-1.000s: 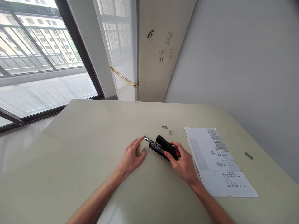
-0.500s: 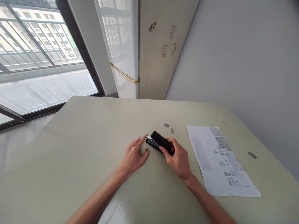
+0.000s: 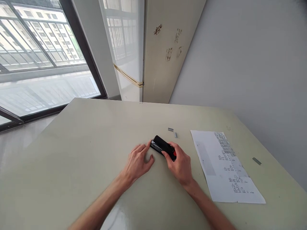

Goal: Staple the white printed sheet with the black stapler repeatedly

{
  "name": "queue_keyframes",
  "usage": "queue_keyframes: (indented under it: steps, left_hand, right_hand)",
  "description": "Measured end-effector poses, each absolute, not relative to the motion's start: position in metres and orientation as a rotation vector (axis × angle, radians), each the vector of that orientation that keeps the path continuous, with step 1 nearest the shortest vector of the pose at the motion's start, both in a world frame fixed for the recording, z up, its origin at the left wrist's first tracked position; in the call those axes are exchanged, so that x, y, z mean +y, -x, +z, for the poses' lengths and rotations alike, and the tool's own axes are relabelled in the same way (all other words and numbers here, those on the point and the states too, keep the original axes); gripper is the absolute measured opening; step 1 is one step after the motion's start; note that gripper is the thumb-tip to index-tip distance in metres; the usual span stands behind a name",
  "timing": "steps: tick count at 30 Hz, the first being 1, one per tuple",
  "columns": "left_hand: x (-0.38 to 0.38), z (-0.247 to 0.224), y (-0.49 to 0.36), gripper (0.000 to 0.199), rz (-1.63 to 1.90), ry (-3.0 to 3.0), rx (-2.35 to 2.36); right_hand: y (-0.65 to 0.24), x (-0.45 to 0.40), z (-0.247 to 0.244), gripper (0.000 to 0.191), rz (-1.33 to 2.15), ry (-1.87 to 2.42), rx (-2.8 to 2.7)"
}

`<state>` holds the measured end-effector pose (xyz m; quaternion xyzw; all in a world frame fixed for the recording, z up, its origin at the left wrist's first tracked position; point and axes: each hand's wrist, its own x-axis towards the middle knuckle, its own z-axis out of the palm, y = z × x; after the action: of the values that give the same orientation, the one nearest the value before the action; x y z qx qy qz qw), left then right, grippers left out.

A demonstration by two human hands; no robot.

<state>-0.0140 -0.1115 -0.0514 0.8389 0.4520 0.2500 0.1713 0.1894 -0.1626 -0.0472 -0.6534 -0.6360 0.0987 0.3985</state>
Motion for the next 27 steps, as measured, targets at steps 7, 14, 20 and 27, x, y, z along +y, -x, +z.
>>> queue_keyframes:
  steps: [7,14,20,27]
  left_hand:
    - [-0.113,-0.055,0.012,0.055,0.694,-2.417,1.249]
    - [-0.11,-0.046,0.014,0.044,0.822,-2.15,1.431]
    - [-0.102,-0.034,0.018,0.055,0.925,-1.669,1.307]
    - [-0.093,-0.029,0.022,0.048,0.913,-0.798,0.816]
  right_hand:
    - [-0.186,-0.162,-0.053,0.031,0.217,1.632,-1.629]
    - [-0.188,-0.153,-0.056,0.03,0.277,1.615,-1.66]
    - [-0.182,-0.118,-0.056,0.029,0.28,1.617,-1.684]
    - [-0.16,-0.128,-0.033,0.032,0.1,1.407,-1.765]
